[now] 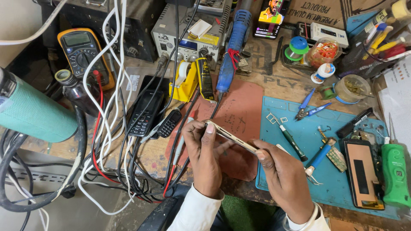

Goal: The person uses tweezers and a prying tool to remove adhesive residue from the back of a smartphone chassis. They then align and press the motherboard assembly into the chassis and inspect the fit.

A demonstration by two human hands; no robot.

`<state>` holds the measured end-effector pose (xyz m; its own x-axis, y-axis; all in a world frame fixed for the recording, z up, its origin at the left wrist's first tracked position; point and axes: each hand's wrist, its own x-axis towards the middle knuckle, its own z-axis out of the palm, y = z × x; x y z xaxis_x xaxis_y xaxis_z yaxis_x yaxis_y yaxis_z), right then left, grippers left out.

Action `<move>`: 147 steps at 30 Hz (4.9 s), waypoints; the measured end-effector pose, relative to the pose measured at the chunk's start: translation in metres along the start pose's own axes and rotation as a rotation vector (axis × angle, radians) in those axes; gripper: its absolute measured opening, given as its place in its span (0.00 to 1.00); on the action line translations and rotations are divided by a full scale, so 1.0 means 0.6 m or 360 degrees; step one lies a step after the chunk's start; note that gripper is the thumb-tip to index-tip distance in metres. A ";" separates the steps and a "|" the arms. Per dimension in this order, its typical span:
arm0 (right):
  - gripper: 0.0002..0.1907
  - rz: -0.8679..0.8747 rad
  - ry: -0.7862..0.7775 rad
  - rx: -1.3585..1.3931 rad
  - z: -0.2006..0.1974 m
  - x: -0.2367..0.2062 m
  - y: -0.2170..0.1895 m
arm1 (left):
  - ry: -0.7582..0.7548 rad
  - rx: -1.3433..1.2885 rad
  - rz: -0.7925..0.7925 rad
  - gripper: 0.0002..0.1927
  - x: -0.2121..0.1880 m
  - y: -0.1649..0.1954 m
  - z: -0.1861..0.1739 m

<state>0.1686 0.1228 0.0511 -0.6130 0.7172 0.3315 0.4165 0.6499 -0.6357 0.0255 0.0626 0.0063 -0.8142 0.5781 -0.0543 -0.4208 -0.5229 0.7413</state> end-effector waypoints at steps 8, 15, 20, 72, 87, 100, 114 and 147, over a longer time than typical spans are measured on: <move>0.17 0.0426 0.0472 -0.0239 -0.049 -0.039 0.039 | 0.0130 0.0017 0.0038 0.12 0.004 -0.003 0.008; 0.17 0.0236 0.0257 -0.0890 -0.121 -0.060 0.114 | 0.0119 0.0081 0.0123 0.11 -0.001 -0.004 0.007; 0.17 0.0173 0.0105 -0.1070 -0.138 -0.066 0.136 | 0.0090 0.0039 0.0144 0.12 0.000 -0.007 0.005; 0.35 -0.0799 0.0212 -0.0353 -0.021 -0.016 0.016 | 0.0019 -0.0020 0.0229 0.13 -0.003 -0.020 0.006; 0.19 -0.0926 0.0266 -0.0034 -0.017 0.010 -0.011 | 0.0052 -0.0018 0.0181 0.13 -0.002 -0.020 0.007; 0.17 -0.1141 0.0258 -0.0457 -0.012 0.030 -0.018 | 0.0044 -0.0019 0.0157 0.13 -0.003 -0.020 0.004; 0.18 -0.1190 0.0207 -0.0392 -0.015 0.034 -0.014 | 0.0030 -0.0046 0.0177 0.13 -0.002 -0.024 0.003; 0.18 -0.0956 0.0207 -0.0350 -0.056 -0.015 0.021 | -0.0020 -0.0136 0.0161 0.11 -0.002 -0.025 -0.001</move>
<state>0.2016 0.1329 0.0634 -0.7013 0.2285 0.6753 0.1625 0.9735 -0.1606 0.0322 0.0693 -0.0053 -0.8492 0.5274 0.0266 -0.3700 -0.6301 0.6827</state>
